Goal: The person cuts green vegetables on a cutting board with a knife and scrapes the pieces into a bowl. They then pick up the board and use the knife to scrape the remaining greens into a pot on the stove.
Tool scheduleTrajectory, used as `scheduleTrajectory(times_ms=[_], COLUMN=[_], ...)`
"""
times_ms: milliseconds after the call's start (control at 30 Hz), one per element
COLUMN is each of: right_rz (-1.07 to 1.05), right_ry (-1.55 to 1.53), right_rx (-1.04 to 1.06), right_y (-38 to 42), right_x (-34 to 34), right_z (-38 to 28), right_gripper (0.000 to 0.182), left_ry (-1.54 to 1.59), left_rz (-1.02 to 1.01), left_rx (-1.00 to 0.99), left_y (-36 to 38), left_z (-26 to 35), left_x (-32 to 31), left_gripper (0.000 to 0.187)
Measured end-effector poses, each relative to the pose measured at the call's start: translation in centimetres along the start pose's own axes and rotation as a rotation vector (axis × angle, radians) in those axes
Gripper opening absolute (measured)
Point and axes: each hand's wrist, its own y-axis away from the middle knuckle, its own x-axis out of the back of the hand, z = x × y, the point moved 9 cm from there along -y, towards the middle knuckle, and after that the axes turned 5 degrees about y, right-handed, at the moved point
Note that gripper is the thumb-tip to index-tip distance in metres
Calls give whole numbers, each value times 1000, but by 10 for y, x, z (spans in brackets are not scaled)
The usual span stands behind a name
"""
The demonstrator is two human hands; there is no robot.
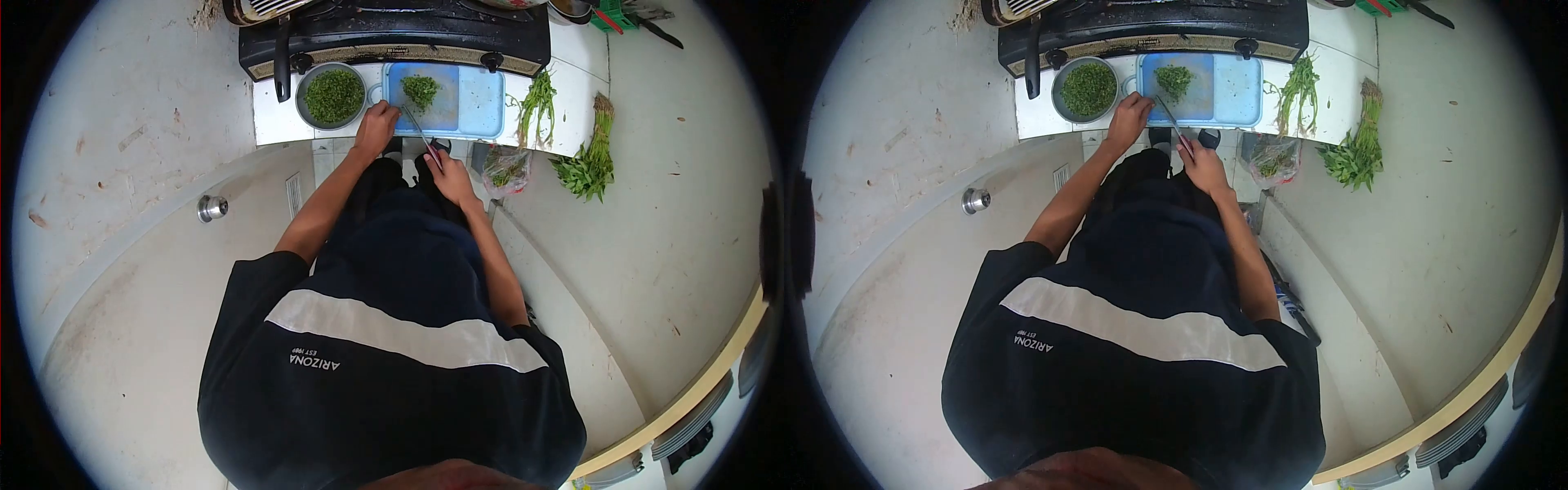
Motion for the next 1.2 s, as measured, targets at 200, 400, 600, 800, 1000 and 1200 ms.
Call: scheduleTrajectory(times_ms=[200,400,600,800,1000,1200], right_rz=[-10,-13,16,4,-26,-70], right_ry=[-5,-17,-11,40,245,233], right_rx=[-6,26,49,77,45,12], right_y=[-2,-3,-2,-4,-12,-18], right_x=[-5,-13,-16,-26,-32,-33], right_z=[-2,-3,-4,3,-4,-6], right_gripper=[40,40,39,41,48,50], left_ry=[-73,-52,-8,73,93,59], left_rz=[36,17,5,38,63,84], left_rx=[-84,-123,-125,-60,-43,22], left_y=[8,8,11,11,11,12], left_z=[1,6,3,-3,-4,-3], left_x=[-2,3,2,1,1,2], left_gripper=[10,13,13,10,9,10])
